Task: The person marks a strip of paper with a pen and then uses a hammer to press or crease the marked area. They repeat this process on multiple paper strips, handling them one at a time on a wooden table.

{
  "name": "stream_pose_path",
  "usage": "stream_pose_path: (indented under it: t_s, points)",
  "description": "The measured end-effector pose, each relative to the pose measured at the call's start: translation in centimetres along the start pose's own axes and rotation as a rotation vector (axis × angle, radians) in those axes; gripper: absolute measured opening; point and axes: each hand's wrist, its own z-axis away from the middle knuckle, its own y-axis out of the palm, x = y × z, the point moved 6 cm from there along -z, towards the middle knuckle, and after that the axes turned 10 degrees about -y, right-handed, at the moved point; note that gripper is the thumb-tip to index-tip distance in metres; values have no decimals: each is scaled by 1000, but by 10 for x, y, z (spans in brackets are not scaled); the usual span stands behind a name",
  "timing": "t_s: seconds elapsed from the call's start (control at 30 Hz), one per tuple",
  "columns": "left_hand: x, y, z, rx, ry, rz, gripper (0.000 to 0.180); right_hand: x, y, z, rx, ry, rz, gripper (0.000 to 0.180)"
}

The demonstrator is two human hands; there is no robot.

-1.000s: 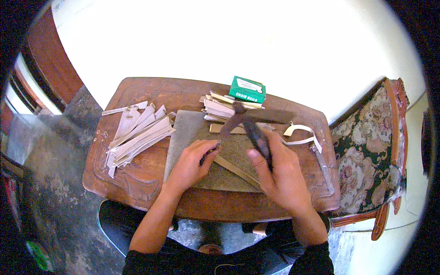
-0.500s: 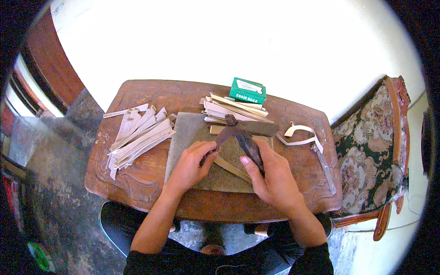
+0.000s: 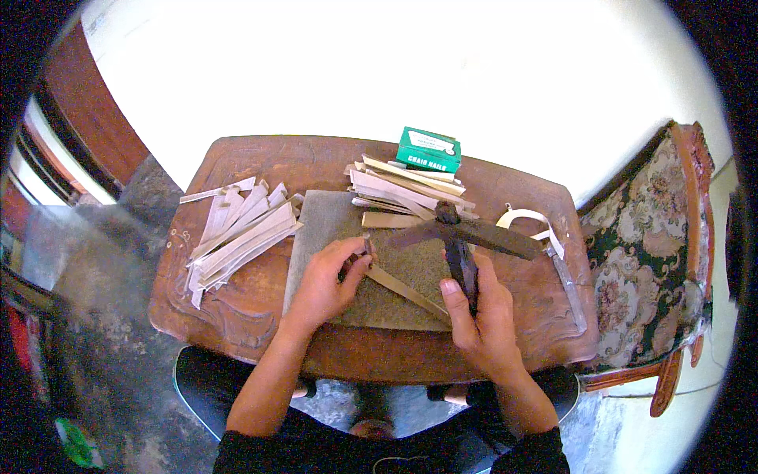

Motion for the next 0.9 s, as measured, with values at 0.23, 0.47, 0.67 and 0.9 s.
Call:
stream_pose_path:
  t_s: [0.23, 0.47, 0.67, 0.9]
  points:
    - [-2, -3, -4, 55, -104, 102, 5, -76, 55, 15, -110, 376, -724, 28]
    - [-3, -1, -3, 74, -103, 140, 7, -90, 57, 14, -114, 394, -681, 29]
    - [-7, -1, -3, 73, -27, 151, 6, -79, 58, 13, -121, 374, -673, 20]
    - [-1, 1, -3, 99, -44, 176, 7, -78, 58, 11, -95, 352, -593, 21]
